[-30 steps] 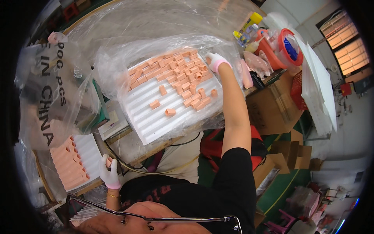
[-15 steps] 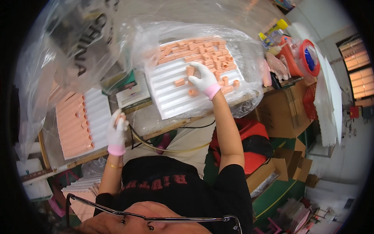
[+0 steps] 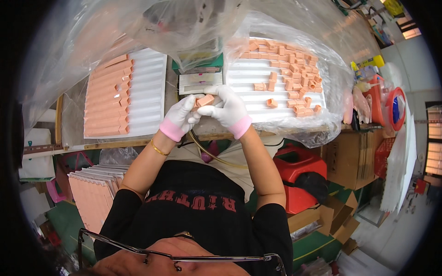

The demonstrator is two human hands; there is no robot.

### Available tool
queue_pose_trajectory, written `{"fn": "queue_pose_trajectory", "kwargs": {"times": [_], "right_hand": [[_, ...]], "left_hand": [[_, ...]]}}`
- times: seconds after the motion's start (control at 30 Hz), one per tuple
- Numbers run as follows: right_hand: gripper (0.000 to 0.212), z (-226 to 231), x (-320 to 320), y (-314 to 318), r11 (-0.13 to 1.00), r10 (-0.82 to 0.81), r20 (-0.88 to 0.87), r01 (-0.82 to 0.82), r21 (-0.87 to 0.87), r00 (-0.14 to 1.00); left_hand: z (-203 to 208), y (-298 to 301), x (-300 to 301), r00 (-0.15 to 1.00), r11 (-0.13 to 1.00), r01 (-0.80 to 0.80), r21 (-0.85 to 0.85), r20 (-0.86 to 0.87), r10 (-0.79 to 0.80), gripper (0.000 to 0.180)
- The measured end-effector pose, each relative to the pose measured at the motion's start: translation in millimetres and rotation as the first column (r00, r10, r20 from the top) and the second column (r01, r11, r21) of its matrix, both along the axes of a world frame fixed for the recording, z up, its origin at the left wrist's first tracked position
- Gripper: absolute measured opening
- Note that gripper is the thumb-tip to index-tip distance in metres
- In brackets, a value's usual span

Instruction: Manually assembling and organizing small pink cosmetic or lipstick tubes into white plastic trays.

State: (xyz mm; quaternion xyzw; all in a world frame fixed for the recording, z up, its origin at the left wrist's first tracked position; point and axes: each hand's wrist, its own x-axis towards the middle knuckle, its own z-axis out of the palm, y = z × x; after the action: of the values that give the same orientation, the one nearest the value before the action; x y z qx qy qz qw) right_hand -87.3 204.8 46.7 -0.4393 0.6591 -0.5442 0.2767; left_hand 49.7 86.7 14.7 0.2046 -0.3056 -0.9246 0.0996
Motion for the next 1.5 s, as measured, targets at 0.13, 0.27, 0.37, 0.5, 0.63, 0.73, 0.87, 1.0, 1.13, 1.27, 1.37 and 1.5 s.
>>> {"fn": "queue_pose_trajectory", "kwargs": {"times": [0.13,0.27,0.37,0.5,0.63,0.73,0.87,1.0,1.13,1.27,1.37,1.5], "right_hand": [[0.039,10,7,-3,0.990,-0.031,0.088,0.018,0.138,0.996],[0.040,22,9,-8,0.988,0.061,-0.485,-0.122,-0.096,0.872],[0.041,24,19,-5,0.972,-0.023,-0.558,-0.111,-0.205,0.829],[0.043,15,25,1,0.998,-0.053,-0.259,0.059,0.016,0.964],[0.033,-8,28,-19,0.993,-0.046,-0.377,0.003,-0.116,0.925],[0.029,-13,10,-40,0.990,-0.131,-0.490,0.136,-0.025,0.862],[0.026,5,-15,-68,0.914,-0.110,-0.653,0.334,0.229,0.749],[0.034,-36,-26,-84,0.946,-0.276,-0.404,0.322,0.049,0.872],[0.035,-5,-3,-67,0.872,-0.220,-0.753,0.471,0.134,0.620],[0.030,-11,-51,-9,0.825,-0.282,-0.787,0.558,0.094,0.548],[0.026,-19,-88,32,0.786,-0.078,-0.948,0.604,0.133,0.310],[0.021,-35,-109,43,0.885,0.075,-0.964,0.430,0.182,0.254]], "left_hand": [[4,-5,9,0.998,0.987,0.018,-0.160,0.068,-0.008,0.040],[6,-4,13,0.999,0.968,0.011,-0.249,0.054,0.003,0.041],[-2,4,5,0.998,0.992,-0.038,-0.121,-0.052,0.032,0.042],[2,3,8,0.997,0.996,-0.049,-0.075,-0.062,0.044,0.043],[-3,0,13,0.988,0.983,-0.073,-0.170,-0.149,0.048,0.044],[21,-28,30,0.965,0.925,-0.033,-0.379,0.228,0.128,0.039],[18,-126,63,0.637,0.021,0.255,-0.967,0.184,0.749,0.044],[14,-174,71,0.285,0.074,0.669,-0.739,0.347,0.894,0.046],[3,-187,91,0.212,0.032,0.814,-0.580,0.348,0.913,0.043],[21,-176,77,0.259,0.089,0.758,-0.647,0.423,0.868,0.037],[17,-170,73,0.299,0.061,0.714,-0.698,0.383,0.874,0.035],[0,-167,68,0.402,-0.145,0.615,-0.775,0.150,0.903,0.037]]}}
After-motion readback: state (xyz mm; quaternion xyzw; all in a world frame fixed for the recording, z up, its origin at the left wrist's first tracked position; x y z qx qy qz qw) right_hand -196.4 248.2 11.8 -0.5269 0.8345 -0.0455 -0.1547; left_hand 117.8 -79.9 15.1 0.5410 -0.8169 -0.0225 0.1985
